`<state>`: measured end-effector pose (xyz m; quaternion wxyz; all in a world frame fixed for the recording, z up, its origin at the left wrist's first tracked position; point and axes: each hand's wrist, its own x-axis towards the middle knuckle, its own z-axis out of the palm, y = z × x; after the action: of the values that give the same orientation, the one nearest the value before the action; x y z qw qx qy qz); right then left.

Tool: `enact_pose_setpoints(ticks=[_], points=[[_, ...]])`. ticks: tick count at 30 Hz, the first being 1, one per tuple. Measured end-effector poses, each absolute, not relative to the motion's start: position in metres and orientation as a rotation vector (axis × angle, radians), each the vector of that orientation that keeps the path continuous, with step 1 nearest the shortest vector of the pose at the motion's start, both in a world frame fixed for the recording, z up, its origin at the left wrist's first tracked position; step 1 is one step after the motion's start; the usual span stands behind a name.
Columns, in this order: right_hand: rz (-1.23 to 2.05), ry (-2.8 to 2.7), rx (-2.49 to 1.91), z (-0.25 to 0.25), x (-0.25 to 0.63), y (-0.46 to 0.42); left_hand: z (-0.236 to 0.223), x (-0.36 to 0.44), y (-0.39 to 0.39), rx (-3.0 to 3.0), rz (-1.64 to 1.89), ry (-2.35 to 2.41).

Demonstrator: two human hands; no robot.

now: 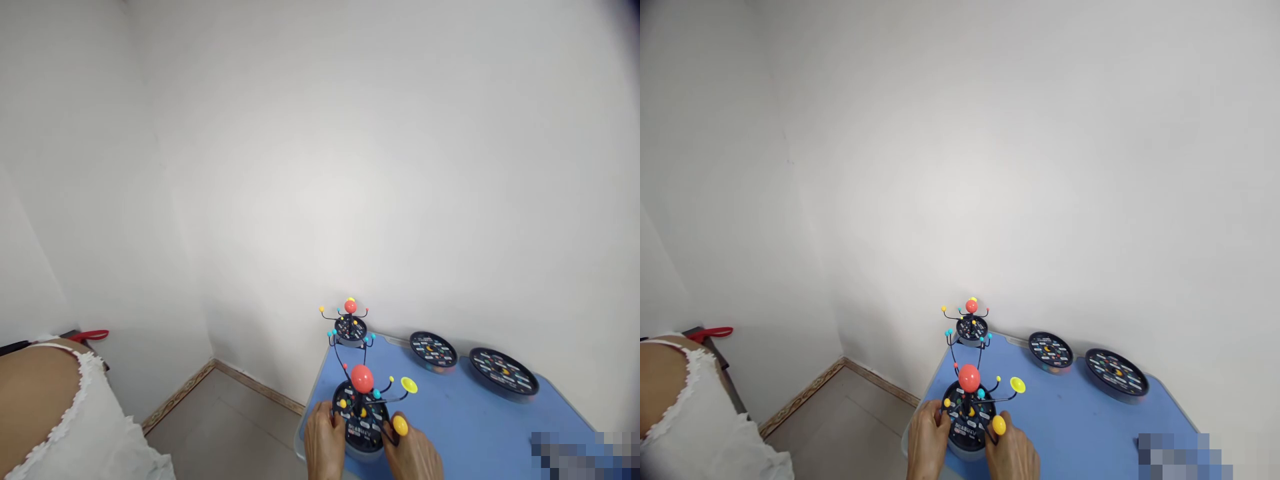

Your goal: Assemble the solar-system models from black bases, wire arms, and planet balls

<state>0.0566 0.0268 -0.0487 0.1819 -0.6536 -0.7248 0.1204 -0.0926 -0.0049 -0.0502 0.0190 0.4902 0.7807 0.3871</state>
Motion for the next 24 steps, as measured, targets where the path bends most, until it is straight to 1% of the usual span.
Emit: enact_pose_setpoints(ticks=[14, 24], points=[[0.343, -2.071, -1.852, -0.056, 0.06, 0.025, -0.07, -0.094, -0.002, 1.487, 1.236, 2.333], [0.37, -1.989, -1.926, -0.052, 0.104, 0.015, -0.077, -0.052, -0.012, 1.437, 1.277, 2.164]])
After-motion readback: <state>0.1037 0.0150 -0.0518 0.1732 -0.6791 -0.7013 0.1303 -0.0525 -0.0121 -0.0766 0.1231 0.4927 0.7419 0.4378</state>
